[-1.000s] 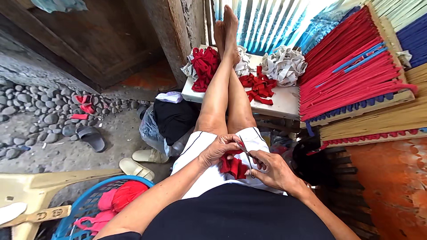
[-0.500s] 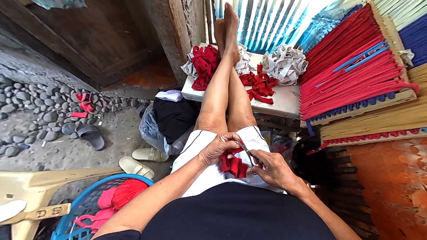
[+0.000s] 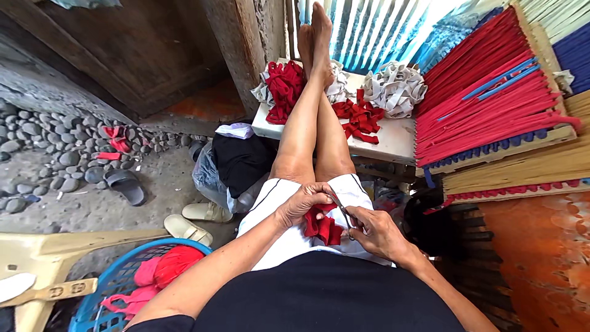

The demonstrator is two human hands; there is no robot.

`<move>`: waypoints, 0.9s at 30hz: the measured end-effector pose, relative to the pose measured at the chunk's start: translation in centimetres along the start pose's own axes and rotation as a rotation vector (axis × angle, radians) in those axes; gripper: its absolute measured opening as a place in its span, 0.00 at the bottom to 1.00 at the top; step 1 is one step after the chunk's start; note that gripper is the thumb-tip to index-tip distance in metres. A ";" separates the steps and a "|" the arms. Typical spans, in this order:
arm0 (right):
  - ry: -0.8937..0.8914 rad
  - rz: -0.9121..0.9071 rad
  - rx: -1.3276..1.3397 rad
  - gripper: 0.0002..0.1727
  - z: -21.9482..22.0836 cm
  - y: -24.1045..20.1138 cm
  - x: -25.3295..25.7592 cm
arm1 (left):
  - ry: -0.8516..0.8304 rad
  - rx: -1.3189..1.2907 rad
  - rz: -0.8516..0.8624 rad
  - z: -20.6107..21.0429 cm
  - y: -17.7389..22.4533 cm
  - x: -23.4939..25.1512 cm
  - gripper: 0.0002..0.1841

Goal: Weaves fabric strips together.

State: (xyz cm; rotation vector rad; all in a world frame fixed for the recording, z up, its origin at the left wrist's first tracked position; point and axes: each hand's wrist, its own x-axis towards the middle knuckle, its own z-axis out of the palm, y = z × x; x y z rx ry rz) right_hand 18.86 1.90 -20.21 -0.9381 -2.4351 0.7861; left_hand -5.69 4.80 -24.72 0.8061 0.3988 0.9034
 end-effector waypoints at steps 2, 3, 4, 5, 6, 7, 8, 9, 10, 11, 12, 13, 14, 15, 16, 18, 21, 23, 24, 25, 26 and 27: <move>-0.007 0.010 0.000 0.18 0.0 0.0 0.0 | 0.003 -0.001 -0.003 0.0 0.1 0.0 0.06; -0.012 0.014 -0.003 0.19 0.0 0.0 0.1 | 0.010 0.013 -0.006 0.0 0.1 0.0 0.07; -0.015 0.016 -0.008 0.21 0.0 0.0 0.1 | 0.021 0.036 -0.007 0.1 0.2 0.0 0.07; -0.015 0.018 -0.012 0.22 0.1 0.0 0.1 | 0.031 0.059 -0.008 0.2 0.1 0.0 0.08; -0.014 0.018 -0.017 0.22 0.1 0.0 0.1 | 0.037 0.075 -0.012 0.2 0.1 0.0 0.08; -0.014 0.019 -0.021 0.22 0.1 0.0 0.1 | 0.039 0.079 -0.014 0.2 0.1 -0.1 0.08; -0.014 0.022 -0.024 0.22 0.2 0.1 0.0 | 0.041 0.076 -0.017 0.2 0.1 -0.1 0.08; -0.014 0.024 -0.026 0.22 0.2 0.1 0.0 | 0.042 0.072 -0.018 0.3 0.1 -0.1 0.08; -0.014 0.023 -0.030 0.21 0.2 0.1 0.0 | 0.043 0.072 -0.020 0.2 0.1 -0.1 0.08; -0.011 0.019 -0.036 0.20 0.2 0.1 0.0 | 0.046 0.072 -0.022 0.2 0.1 -0.1 0.08; -0.006 0.011 -0.043 0.19 0.2 0.1 0.0 | 0.046 0.072 -0.026 0.1 0.1 0.0 0.08; -0.003 0.007 -0.048 0.18 0.2 0.2 0.0 | 0.045 0.070 -0.028 0.1 0.1 0.0 0.08; -0.002 0.004 -0.052 0.17 0.2 0.2 0.0 | 0.045 0.069 -0.030 0.0 0.2 0.0 0.08; -0.004 0.006 -0.054 0.16 0.2 0.2 0.0 | 0.049 0.070 -0.031 0.0 0.2 0.0 0.08; -0.008 0.010 -0.053 0.16 0.2 0.3 0.0 | 0.052 0.070 -0.033 0.1 0.2 0.0 0.08; -0.017 0.019 -0.042 0.17 0.3 0.3 -0.1 | 0.051 0.073 -0.034 0.0 0.2 0.0 0.08; -0.015 0.017 -0.023 0.21 0.4 0.3 0.0 | 0.047 0.110 -0.039 0.0 0.1 0.0 0.08; -0.006 0.014 -0.032 0.22 0.5 0.3 0.0 | 0.048 0.127 -0.049 0.2 0.0 0.0 0.07; -0.006 0.011 -0.036 0.22 0.5 0.3 0.0 | 0.053 0.129 -0.052 0.2 0.0 0.0 0.07; -0.008 0.007 -0.039 0.20 0.5 0.4 0.0 | 0.061 0.130 -0.053 0.2 0.1 0.0 0.07; -0.007 0.000 -0.039 0.18 0.5 0.4 0.0 | 0.069 0.128 -0.052 0.3 0.2 0.0 0.08; -0.003 -0.004 -0.039 0.17 0.6 0.5 0.0 | 0.074 0.126 -0.050 0.2 0.3 0.0 0.08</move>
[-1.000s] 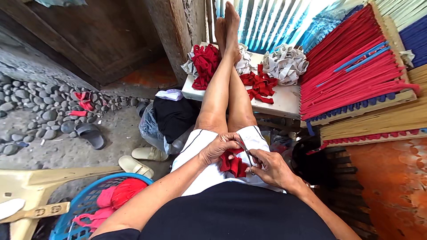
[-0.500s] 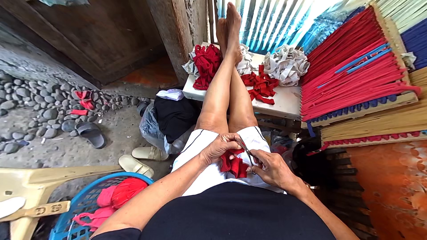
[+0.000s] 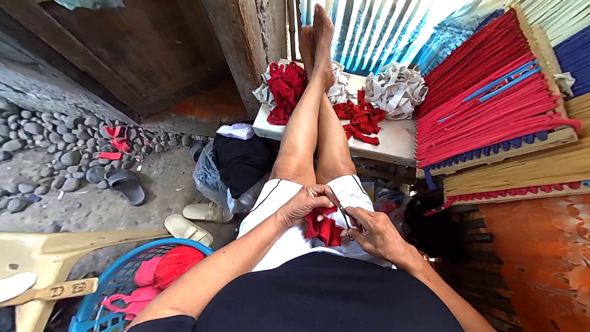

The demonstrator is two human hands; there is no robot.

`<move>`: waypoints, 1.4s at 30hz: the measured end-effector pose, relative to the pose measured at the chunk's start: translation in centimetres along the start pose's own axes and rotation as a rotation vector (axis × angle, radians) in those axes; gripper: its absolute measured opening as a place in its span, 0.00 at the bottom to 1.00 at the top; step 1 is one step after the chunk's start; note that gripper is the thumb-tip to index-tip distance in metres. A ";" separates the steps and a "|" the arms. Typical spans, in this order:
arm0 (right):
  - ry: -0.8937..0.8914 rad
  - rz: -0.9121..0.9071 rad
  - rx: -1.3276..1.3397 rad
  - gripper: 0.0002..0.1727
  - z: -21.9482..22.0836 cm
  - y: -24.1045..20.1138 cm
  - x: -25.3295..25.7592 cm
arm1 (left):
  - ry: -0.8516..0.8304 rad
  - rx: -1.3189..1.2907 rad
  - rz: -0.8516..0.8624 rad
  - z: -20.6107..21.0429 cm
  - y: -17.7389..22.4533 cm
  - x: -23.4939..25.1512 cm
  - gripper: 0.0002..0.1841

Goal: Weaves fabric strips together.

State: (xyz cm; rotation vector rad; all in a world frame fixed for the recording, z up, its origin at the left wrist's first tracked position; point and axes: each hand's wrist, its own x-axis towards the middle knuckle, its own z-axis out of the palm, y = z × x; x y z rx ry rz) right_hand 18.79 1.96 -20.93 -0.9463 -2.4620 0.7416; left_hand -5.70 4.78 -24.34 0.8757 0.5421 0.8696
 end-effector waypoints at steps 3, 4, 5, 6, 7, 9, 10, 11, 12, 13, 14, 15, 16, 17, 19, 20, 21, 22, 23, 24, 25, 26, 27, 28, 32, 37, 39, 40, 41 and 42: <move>0.022 -0.006 0.021 0.14 0.0 -0.1 -0.1 | 0.003 -0.008 0.018 -0.3 0.0 0.1 0.07; 0.046 -0.003 0.032 0.14 -0.2 -0.1 -0.1 | 0.007 -0.003 0.018 -0.4 0.0 0.2 0.06; 0.092 0.007 0.048 0.15 -0.5 0.0 -0.1 | 0.016 0.003 0.012 -0.3 0.1 0.2 0.06; 0.158 0.028 0.065 0.16 -1.0 0.3 0.0 | 0.027 0.010 0.004 -0.3 0.1 0.1 0.05; 0.225 0.068 0.063 0.17 -1.8 0.8 0.2 | 0.035 0.016 0.001 -0.2 0.2 0.1 0.05; 0.306 0.216 0.049 0.27 -4.1 2.1 1.2 | 0.046 0.034 0.001 0.0 0.2 -0.1 0.03; 0.330 0.289 0.017 0.31 -5.3 3.2 2.0 | 0.059 0.052 0.003 0.1 0.2 -0.3 0.03; 0.353 0.363 -0.031 0.30 -6.3 4.7 2.9 | 0.070 0.085 0.003 0.2 0.2 -0.4 0.02; 0.363 0.441 -0.083 0.26 -7.2 6.5 3.8 | 0.077 0.117 0.007 0.3 0.2 -0.4 0.02; 0.340 0.541 -0.126 0.22 -8.1 8.4 4.7 | 0.080 0.149 0.014 0.5 0.2 -0.3 0.01; 0.295 0.645 -0.163 0.17 -8.9 10.5 5.7 | 0.077 0.175 0.021 0.5 0.2 -0.3 0.01; 0.243 0.730 -0.202 0.13 -9.5 12.8 6.7 | 0.075 0.194 0.030 0.5 0.1 -0.3 0.01; 0.194 0.787 -0.238 0.10 -10.0 14.9 7.6 | 0.075 0.207 0.040 0.5 0.1 -0.4 0.02; 0.149 0.831 -0.272 0.08 -10.3 16.8 8.5 | 0.077 0.214 0.048 0.4 0.1 -0.4 0.02; 0.075 0.915 -0.333 0.08 -10.9 19.9 10.3 | 0.073 0.213 0.054 0.3 0.0 -0.5 0.02; 0.049 0.955 -0.360 0.09 -11.0 21.4 11.1 | 0.074 0.205 0.060 0.2 0.0 -0.6 0.02; 0.037 0.989 -0.382 0.10 -11.0 22.6 11.9 | 0.073 0.202 0.063 0.1 0.0 -0.6 0.02; 0.043 1.007 -0.396 0.12 -11.1 23.7 12.6 | 0.071 0.198 0.064 0.0 -0.1 -0.6 0.02; 0.043 1.024 -0.408 0.14 -11.2 24.5 13.3 | 0.074 0.192 0.064 0.0 -0.1 -0.7 0.02; 0.030 1.038 -0.428 0.17 -11.4 25.2 14.0 | 0.080 0.183 0.063 -0.1 -0.1 -0.7 0.02; 0.000 1.049 -0.445 0.19 -11.5 25.7 14.6 | 0.088 0.172 0.060 -0.2 -0.1 -0.8 0.02; -0.037 1.051 -0.457 0.20 -11.7 25.9 15.1 | 0.101 0.159 0.058 -0.2 -0.1 -0.8 0.02; -0.084 1.048 -0.465 0.19 -11.8 26.1 15.6 | 0.113 0.143 0.057 -0.3 -0.1 -0.8 0.02; -0.131 1.042 -0.470 0.17 -11.8 26.4 16.1 | 0.125 0.125 0.056 -0.3 0.0 -0.9 0.02; -0.070 0.897 -0.397 0.16 -12.2 24.2 17.0 | 0.189 0.075 0.018 -0.3 0.3 -1.0 0.03; 0.022 0.283 0.152 0.11 -10.2 11.2 12.3 | 0.257 -0.024 -0.087 -0.2 0.6 -0.9 0.04; -0.084 0.106 0.332 0.08 -8.0 7.0 9.1 | 0.250 -0.018 -0.086 0.0 0.5 -0.8 0.06; -0.119 0.072 0.309 0.05 -6.8 5.5 7.6 | 0.238 -0.019 -0.082 0.0 0.4 -0.8 0.07; -0.135 0.070 0.228 0.04 -5.6 4.5 6.5 | 0.225 -0.018 -0.082 0.1 0.4 -0.8 0.08; -0.141 0.077 0.113 0.04 -4.5 3.9 5.6 | 0.214 -0.015 -0.084 0.1 0.3 -0.8 0.09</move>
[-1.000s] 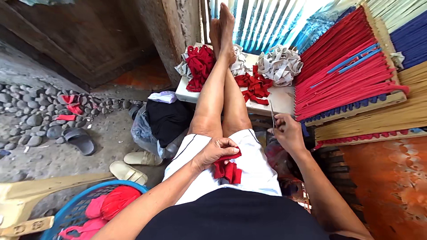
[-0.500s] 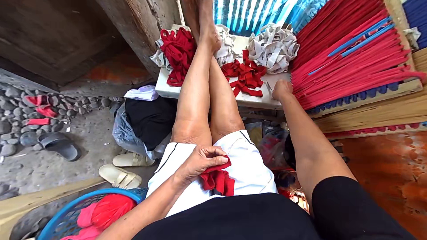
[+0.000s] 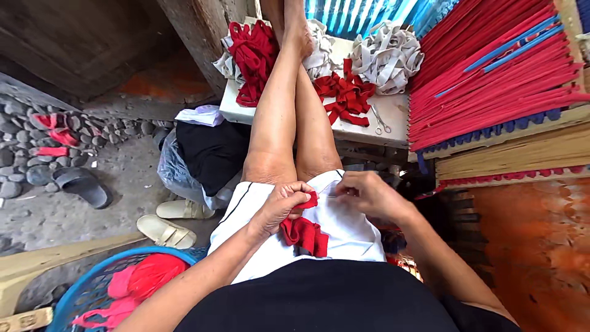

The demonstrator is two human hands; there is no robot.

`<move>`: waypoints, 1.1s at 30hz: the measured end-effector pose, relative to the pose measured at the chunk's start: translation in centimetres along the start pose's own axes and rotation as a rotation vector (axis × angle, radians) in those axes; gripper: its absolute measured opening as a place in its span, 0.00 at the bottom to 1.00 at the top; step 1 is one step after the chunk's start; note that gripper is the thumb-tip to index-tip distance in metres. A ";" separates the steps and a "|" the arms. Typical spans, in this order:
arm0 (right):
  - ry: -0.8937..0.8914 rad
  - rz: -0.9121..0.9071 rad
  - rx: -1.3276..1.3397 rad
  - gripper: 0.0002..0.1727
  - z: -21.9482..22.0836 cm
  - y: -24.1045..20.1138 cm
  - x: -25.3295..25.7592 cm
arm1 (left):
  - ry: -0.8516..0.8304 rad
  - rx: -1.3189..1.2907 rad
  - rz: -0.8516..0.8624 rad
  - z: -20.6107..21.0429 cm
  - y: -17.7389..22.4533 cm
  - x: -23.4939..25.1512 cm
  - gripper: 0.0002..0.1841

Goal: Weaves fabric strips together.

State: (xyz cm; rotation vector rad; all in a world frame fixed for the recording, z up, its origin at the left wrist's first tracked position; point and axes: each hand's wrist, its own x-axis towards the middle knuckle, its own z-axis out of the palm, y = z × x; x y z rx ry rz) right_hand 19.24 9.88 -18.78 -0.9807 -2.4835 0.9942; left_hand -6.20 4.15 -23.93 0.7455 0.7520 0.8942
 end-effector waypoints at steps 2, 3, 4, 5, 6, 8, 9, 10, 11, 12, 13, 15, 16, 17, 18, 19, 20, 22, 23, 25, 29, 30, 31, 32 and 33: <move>0.019 0.048 -0.175 0.04 1.8 0.0 -0.5 | -0.024 0.027 0.000 0.0 -0.1 0.1 0.09; 0.043 0.083 -0.204 0.04 2.3 0.0 -0.5 | -0.038 0.051 0.004 0.0 -0.1 0.2 0.09; 0.063 0.121 -0.211 0.04 2.6 -0.1 -0.5 | -0.047 0.078 0.012 0.0 -0.1 0.2 0.09; 0.079 0.148 -0.214 0.04 2.8 -0.2 -0.4 | -0.052 0.111 0.024 0.1 -0.2 0.1 0.09; 0.086 0.169 -0.217 0.04 2.9 -0.3 -0.3 | -0.057 0.147 0.038 0.1 -0.2 0.1 0.09; 0.066 0.216 -0.232 0.05 3.0 -0.3 -0.2 | -0.066 0.223 0.072 0.2 -0.3 0.0 0.08; 0.045 0.237 -0.244 0.05 3.0 -0.3 -0.2 | -0.070 0.257 0.091 0.2 -0.4 -0.1 0.07; 0.023 0.247 -0.255 0.06 3.0 -0.3 -0.2 | -0.070 0.283 0.106 0.2 -0.4 -0.2 0.06; 0.008 0.250 -0.263 0.06 2.9 -0.2 -0.2 | -0.062 0.298 0.120 0.3 -0.5 -0.3 0.06; 0.005 0.248 -0.266 0.07 2.9 -0.1 -0.3 | -0.049 0.308 0.132 0.3 -0.6 -0.4 0.05; 0.011 0.245 -0.265 0.06 2.9 -0.1 -0.5 | -0.038 0.314 0.140 0.2 -0.6 -0.5 0.04; 0.064 0.224 -0.233 0.06 2.9 -0.1 -0.9 | 0.000 0.320 0.159 0.2 -0.8 -0.6 0.03; 0.106 0.206 -0.194 0.05 2.9 -0.2 -1.1 | 0.020 0.323 0.168 0.2 -0.9 -0.5 0.03; 0.158 0.180 -0.134 0.04 3.1 -0.3 -1.3 | 0.040 0.331 0.172 0.3 -0.9 -0.5 0.03; 0.206 0.159 -0.051 0.03 3.4 -0.4 -1.3 | 0.055 0.343 0.172 0.3 -0.9 -0.5 0.03; 0.236 0.154 0.052 0.03 3.9 -0.6 -1.4 | 0.066 0.350 0.169 0.3 -1.0 -0.4 0.03; 0.242 0.171 0.171 0.03 4.4 -0.9 -1.4 | 0.080 0.355 0.169 0.4 -1.1 -0.3 0.03; 0.210 0.227 0.376 0.05 5.3 -1.5 -1.3 | 0.110 0.368 0.167 0.5 -1.2 -0.1 0.03; 0.201 0.244 0.437 0.06 5.8 -1.6 -1.2 | 0.124 0.376 0.158 0.5 -1.2 0.0 0.02; 0.195 0.249 0.477 0.07 6.6 -1.7 -1.0 | 0.146 0.385 0.139 0.6 -1.2 0.0 0.02; 0.205 0.230 0.458 0.07 7.0 -1.8 -1.0 | 0.163 0.360 0.105 0.7 -1.0 -0.2 0.02; 0.210 0.225 0.455 0.06 7.0 -1.7 -1.0 | 0.162 0.346 0.097 0.7 -1.0 -0.2 0.02; 0.213 0.224 0.452 0.06 7.1 -1.7 -1.0 | 0.161 0.330 0.090 0.6 -1.0 -0.1 0.02; 0.215 0.224 0.452 0.06 7.1 -1.7 -1.0 | 0.158 0.312 0.084 0.6 -1.0 -0.1 0.02; 0.220 0.228 0.454 0.06 7.1 -1.7 -1.0 | 0.156 0.296 0.079 0.5 -1.0 -0.1 0.02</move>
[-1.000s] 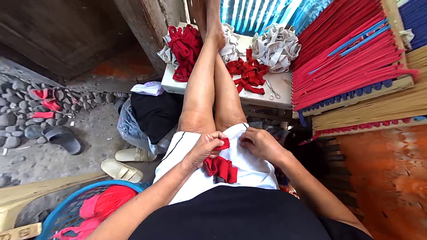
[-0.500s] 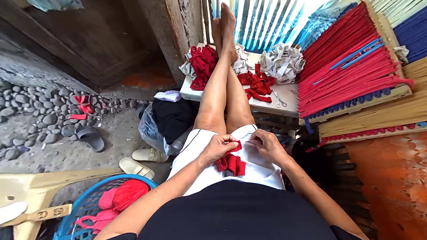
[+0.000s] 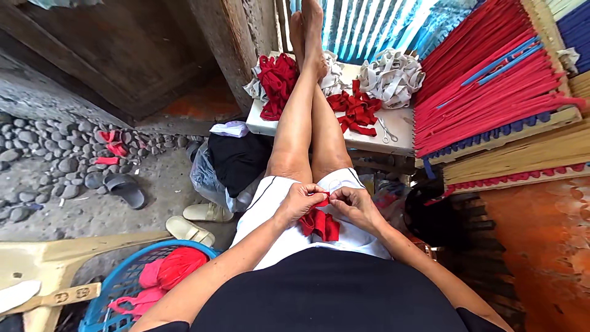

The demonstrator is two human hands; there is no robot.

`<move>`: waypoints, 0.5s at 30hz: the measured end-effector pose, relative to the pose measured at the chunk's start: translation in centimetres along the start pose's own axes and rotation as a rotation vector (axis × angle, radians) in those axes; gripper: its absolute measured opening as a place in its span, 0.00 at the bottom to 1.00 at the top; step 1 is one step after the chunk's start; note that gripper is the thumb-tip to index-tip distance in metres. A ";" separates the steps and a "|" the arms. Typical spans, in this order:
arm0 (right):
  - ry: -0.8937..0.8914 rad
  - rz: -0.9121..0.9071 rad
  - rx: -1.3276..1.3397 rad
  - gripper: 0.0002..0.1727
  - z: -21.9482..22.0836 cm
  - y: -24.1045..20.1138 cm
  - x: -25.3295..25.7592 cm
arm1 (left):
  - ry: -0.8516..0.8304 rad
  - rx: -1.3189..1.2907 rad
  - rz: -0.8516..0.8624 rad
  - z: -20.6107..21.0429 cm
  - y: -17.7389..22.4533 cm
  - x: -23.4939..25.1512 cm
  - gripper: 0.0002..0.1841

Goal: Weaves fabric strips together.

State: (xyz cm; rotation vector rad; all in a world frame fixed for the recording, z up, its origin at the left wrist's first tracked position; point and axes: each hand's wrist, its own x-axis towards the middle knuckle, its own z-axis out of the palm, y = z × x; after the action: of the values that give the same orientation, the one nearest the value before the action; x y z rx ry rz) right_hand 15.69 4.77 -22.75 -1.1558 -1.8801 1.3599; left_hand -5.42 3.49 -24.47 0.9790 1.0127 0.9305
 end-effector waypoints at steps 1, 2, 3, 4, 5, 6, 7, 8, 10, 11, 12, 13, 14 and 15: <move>0.004 0.006 0.003 0.06 0.0 0.0 0.0 | -0.002 -0.014 -0.004 0.0 0.0 0.0 0.02; 0.005 0.011 0.009 0.06 0.0 -0.1 0.0 | -0.003 -0.025 -0.008 0.0 0.0 0.0 0.03; 0.006 0.015 0.015 0.06 0.0 0.0 0.0 | -0.004 -0.032 -0.012 0.0 0.0 0.0 0.03; 0.005 0.018 0.018 0.06 -0.1 0.0 0.0 | -0.004 -0.034 -0.016 0.0 0.1 0.0 0.03; 0.005 0.018 0.019 0.06 -0.1 0.1 0.0 | -0.003 -0.037 -0.020 0.0 0.1 0.0 0.03; 0.004 0.016 0.019 0.06 -0.1 0.1 0.0 | -0.004 -0.042 -0.023 0.0 0.1 0.0 0.03; 0.003 0.015 0.020 0.06 -0.1 0.1 0.0 | -0.005 -0.046 -0.023 0.0 0.2 0.0 0.03; 0.002 0.014 0.020 0.06 -0.1 0.2 0.1 | -0.005 -0.046 -0.025 0.0 0.2 0.0 0.03; -0.001 0.018 0.018 0.06 -0.1 0.2 0.1 | -0.006 -0.052 -0.031 0.0 0.2 -0.1 0.03; -0.002 0.017 0.020 0.06 -0.1 0.2 0.1 | -0.007 -0.055 -0.034 0.0 0.3 -0.1 0.03; -0.003 0.016 0.020 0.06 -0.1 0.2 0.1 | -0.009 -0.055 -0.036 0.0 0.3 -0.1 0.03; -0.003 0.013 0.020 0.06 -0.1 0.2 0.1 | -0.008 -0.053 -0.036 0.0 0.3 -0.1 0.03; -0.001 0.009 0.019 0.06 -0.1 0.2 0.1 | -0.007 -0.052 -0.037 0.0 0.3 -0.1 0.03; -0.001 0.006 0.019 0.06 -0.1 0.2 0.0 | -0.006 -0.053 -0.038 0.0 0.3 -0.1 0.03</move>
State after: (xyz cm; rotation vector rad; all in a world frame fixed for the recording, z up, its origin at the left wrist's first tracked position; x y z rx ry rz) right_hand 15.86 4.91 -22.93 -1.1524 -1.8620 1.3791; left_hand -5.46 3.51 -24.11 0.9148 0.9941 0.9181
